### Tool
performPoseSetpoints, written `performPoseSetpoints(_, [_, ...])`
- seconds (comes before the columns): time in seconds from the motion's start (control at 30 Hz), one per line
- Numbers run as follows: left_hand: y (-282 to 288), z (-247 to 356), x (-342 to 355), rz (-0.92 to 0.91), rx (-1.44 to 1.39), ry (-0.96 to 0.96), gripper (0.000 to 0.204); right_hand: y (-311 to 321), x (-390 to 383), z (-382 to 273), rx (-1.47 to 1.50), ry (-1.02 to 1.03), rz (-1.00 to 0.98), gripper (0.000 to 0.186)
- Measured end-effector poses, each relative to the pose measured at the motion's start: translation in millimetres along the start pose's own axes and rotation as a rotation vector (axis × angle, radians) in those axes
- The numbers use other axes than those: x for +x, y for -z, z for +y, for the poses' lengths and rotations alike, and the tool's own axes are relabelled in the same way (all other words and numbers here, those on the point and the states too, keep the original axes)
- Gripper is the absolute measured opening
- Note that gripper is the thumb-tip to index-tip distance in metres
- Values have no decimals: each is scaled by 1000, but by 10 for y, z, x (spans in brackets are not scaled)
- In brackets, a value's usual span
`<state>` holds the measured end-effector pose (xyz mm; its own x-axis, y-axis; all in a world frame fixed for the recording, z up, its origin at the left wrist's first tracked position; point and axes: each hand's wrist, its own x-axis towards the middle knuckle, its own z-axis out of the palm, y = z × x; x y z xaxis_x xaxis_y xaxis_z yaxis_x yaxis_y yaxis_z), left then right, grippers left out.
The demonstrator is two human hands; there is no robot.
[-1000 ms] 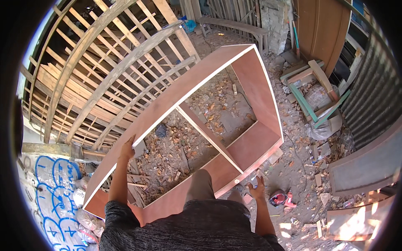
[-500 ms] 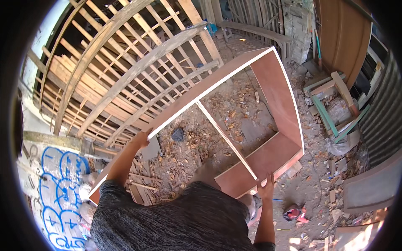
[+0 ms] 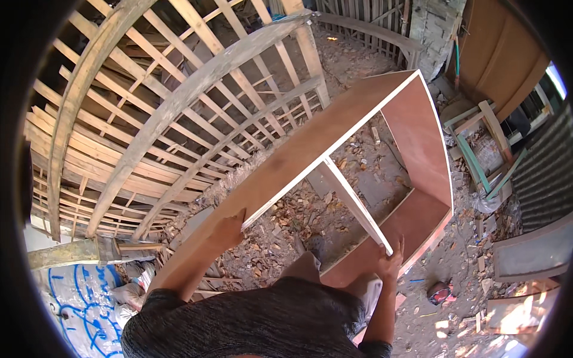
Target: The person constructs a wooden shelf unit by measuring a piece of wood with a tape measure, marking it with a pencil, and using a power drill to drive a screw into the frame.
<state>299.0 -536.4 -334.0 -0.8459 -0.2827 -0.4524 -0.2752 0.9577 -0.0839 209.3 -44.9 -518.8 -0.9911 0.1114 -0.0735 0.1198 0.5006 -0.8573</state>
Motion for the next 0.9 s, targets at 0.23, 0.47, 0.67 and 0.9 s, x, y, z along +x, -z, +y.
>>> performPoseSetpoints(0.23, [-159,-746,842,-98,-49,-71,85,-198,-177,16,-145,79,106,59])
performPoseSetpoints(0.47, [-288,-1330,1622,-179,1,-75,86,-423,-838,757,-282,-112,153,58])
performPoseSetpoints(0.67, [-498,-1790,2242,-296,4,-123,83,-806,-1344,1597,-342,-444,147,70])
performPoseSetpoints(0.9, [-823,-2343,2929,-277,23,-177,81,-1519,-1117,2576,-284,-804,226,84])
